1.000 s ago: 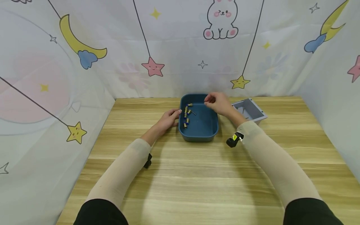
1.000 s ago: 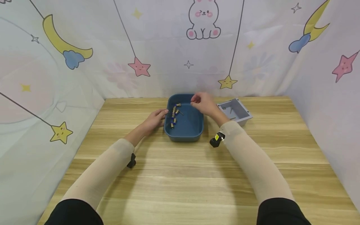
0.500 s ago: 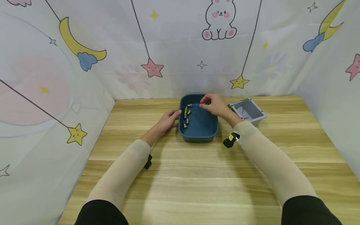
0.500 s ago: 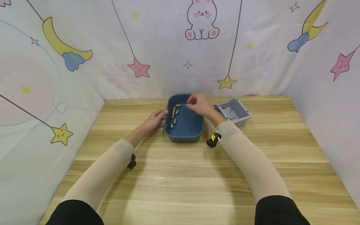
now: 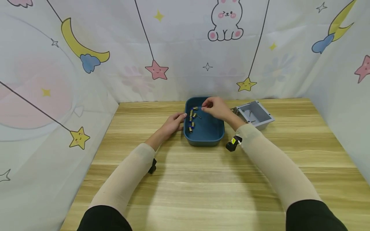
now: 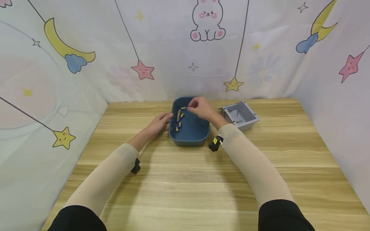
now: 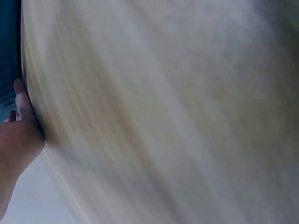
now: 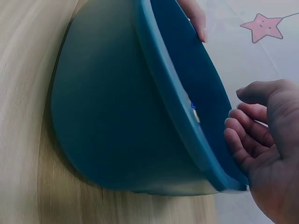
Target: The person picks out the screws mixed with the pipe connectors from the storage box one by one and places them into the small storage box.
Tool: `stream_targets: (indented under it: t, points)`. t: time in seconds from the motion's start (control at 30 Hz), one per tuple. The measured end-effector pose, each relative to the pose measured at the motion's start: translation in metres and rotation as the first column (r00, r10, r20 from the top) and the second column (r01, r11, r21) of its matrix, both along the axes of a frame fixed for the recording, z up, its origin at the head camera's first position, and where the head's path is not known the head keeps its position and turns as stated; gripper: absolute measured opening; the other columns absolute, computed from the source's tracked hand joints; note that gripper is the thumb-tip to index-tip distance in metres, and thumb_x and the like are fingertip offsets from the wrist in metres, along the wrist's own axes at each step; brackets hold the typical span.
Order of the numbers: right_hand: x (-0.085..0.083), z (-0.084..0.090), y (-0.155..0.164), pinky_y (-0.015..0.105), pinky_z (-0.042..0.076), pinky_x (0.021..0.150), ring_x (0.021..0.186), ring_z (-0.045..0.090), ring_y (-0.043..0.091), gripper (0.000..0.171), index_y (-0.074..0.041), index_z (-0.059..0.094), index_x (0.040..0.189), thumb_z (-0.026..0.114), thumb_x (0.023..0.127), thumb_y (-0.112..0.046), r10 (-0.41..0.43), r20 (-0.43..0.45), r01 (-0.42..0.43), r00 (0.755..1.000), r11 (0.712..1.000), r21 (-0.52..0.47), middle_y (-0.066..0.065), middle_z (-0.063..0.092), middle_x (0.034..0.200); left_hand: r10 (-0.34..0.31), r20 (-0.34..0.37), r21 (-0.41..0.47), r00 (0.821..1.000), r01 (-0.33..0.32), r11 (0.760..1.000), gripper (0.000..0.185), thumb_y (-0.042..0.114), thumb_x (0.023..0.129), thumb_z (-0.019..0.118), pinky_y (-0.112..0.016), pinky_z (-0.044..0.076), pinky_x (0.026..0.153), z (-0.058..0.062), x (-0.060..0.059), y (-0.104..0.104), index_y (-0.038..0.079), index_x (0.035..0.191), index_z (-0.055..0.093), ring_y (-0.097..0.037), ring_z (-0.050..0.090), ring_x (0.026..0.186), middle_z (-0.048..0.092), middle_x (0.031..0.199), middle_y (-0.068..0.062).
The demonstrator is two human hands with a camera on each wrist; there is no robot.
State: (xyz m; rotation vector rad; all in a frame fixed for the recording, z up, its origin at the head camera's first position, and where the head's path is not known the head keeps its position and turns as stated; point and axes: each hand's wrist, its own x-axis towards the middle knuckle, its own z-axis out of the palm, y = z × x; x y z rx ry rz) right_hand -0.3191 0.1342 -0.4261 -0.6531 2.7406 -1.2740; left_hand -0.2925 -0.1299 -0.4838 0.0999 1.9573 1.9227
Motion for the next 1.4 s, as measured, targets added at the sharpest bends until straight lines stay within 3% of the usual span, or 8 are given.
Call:
stream_targets:
  t: [0.87,1.4]
  points:
    - [-0.003,-0.001,-0.024,0.041,0.057,0.083,0.093,0.067,0.025,0.016,-0.002,0.074,0.111,0.071,0.103,-0.016,0.038,0.014,-0.038,0.999,0.999,0.028,0.012,0.073,0.104,-0.005,0.0,0.004,1.0,0.005,1.0,0.063,0.04,0.112,0.055,-0.043,0.056,0.105,0.001,0.0,0.0,0.0,0.158,0.042,-0.028,0.054,0.141,0.052,0.154,-0.016]
    - [-0.007,-0.013,-0.031,0.041,0.058,0.079,0.089,0.068,0.025,0.014,-0.003,0.076,0.107,0.072,0.102,-0.016,-0.008,0.036,0.006,0.999,0.999,0.048,0.011,0.074,0.102,0.002,-0.001,0.012,1.0,-0.002,1.0,0.063,0.041,0.111,0.057,-0.039,0.058,0.102,0.0,0.001,0.0,0.0,0.157,0.044,-0.027,0.056,0.139,0.053,0.152,-0.016]
